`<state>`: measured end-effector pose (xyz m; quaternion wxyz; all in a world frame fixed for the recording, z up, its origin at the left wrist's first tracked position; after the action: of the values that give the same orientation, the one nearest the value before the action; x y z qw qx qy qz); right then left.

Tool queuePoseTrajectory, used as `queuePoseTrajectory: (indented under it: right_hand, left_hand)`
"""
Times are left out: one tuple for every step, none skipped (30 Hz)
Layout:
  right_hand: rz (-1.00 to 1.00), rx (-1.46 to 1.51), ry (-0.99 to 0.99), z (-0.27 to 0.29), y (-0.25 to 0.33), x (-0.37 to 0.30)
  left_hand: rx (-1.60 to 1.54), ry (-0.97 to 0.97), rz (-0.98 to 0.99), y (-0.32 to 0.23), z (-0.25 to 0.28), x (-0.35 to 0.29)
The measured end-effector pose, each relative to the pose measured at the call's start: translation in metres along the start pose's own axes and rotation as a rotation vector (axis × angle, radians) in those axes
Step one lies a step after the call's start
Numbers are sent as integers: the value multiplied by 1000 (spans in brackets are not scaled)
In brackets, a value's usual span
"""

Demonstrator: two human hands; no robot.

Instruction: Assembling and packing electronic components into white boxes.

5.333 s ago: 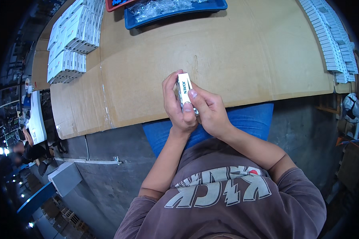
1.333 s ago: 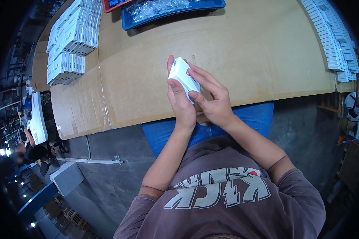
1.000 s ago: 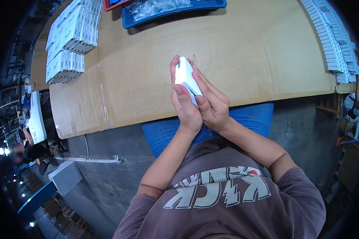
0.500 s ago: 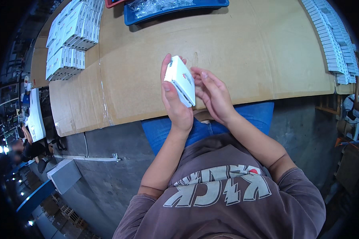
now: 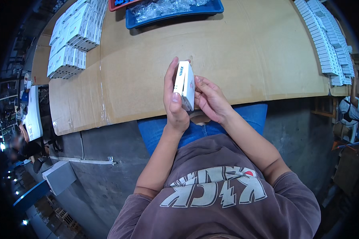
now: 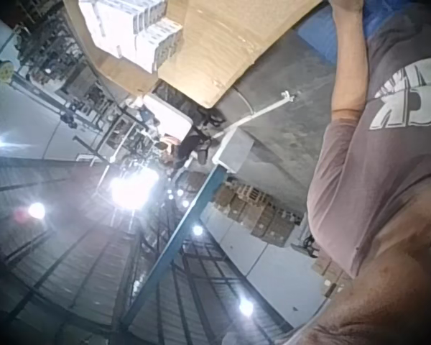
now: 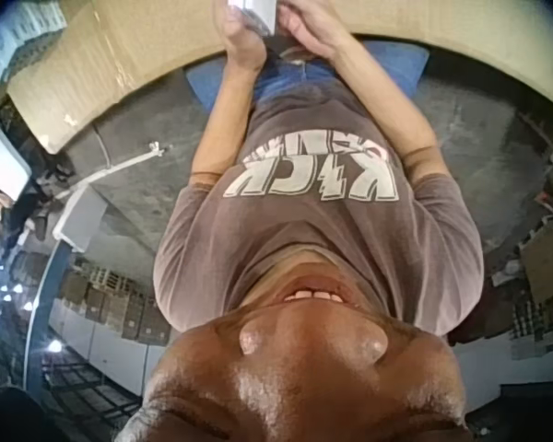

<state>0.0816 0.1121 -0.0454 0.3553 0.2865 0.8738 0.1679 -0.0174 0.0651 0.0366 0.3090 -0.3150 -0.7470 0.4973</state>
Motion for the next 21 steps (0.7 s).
queuePoseTrajectory:
  right_hand:
    - [2, -1, 6, -2, 2, -3]
    - [32, -28, -69, 0, 5, -9]
    - [64, -53, -146, -1, 11, -15]
    - [62, -50, -144, -10, 15, -24]
    - [93, -81, -133, -20, 21, -34]
    - [127, -111, -121, -29, 26, -43]
    - [129, -108, -115, -37, 27, -50]
    - [168, -184, -117, -44, 27, -58]
    - [208, -259, -121, -49, 26, -63]
    - [299, -274, -107, -51, 22, -61]
    - [302, -271, -105, -50, 18, -62]
    - [337, -266, -100, -51, 17, -62]
    - [372, -261, -95, -52, 17, -63]
    - [379, -259, -91, -52, 17, -65]
    - [417, -286, -48, -55, 17, -70]
    - [455, -314, -6, -58, 17, -74]
    - [460, -314, -5, -58, 17, -77]
    - [493, -373, -3, -60, 19, -80]
    - [525, -432, -1, -62, 20, -84]
    - [530, -433, -1, -60, 18, -87]
    - [581, -477, 0, -58, 17, -89]
  left_hand:
    - [28, -5, -20, 0, 2, -1]
    - [64, -17, -25, -1, 4, -4]
    - [66, -14, -30, 1, 4, -3]
    - [118, -6, -35, 1, 3, -5]
    - [170, 3, -39, 1, 3, -6]
    - [206, 29, -70, 1, 2, -6]
    - [209, 31, -75, 6, 5, -7]
    - [226, 50, -111, 11, 8, -9]
    - [242, 71, -144, 10, 6, -11]
    - [285, 63, -224, 6, 5, -12]
    - [286, 67, -228, 5, 4, -15]
    - [346, 44, -273, 3, 3, -15]
    - [405, 20, -319, 0, 3, -16]
    - [404, 23, -327, -1, 3, -16]
    - [390, -5, -306, -1, 6, -19]
    - [375, -33, -284, -1, 9, -21]
    - [373, -31, -288, -1, 9, -21]
    - [336, -27, -317, -5, 8, -21]
    - [298, -23, -345, -10, 7, -22]
    - [308, -28, -366, -12, 7, -25]
    - [304, -26, -373, -13, 5, -26]
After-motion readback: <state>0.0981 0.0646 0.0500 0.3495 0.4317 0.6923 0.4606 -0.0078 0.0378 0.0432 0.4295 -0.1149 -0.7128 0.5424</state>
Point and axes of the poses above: each hand's wrist, its own x-axis towards the middle knuckle, its own z-axis out of the back of the hand, y = z × x, the point moved 6 cm from there along x, towards the middle knuckle, and after that the axes turned 10 degrees about -y, right-handed, at the moved point
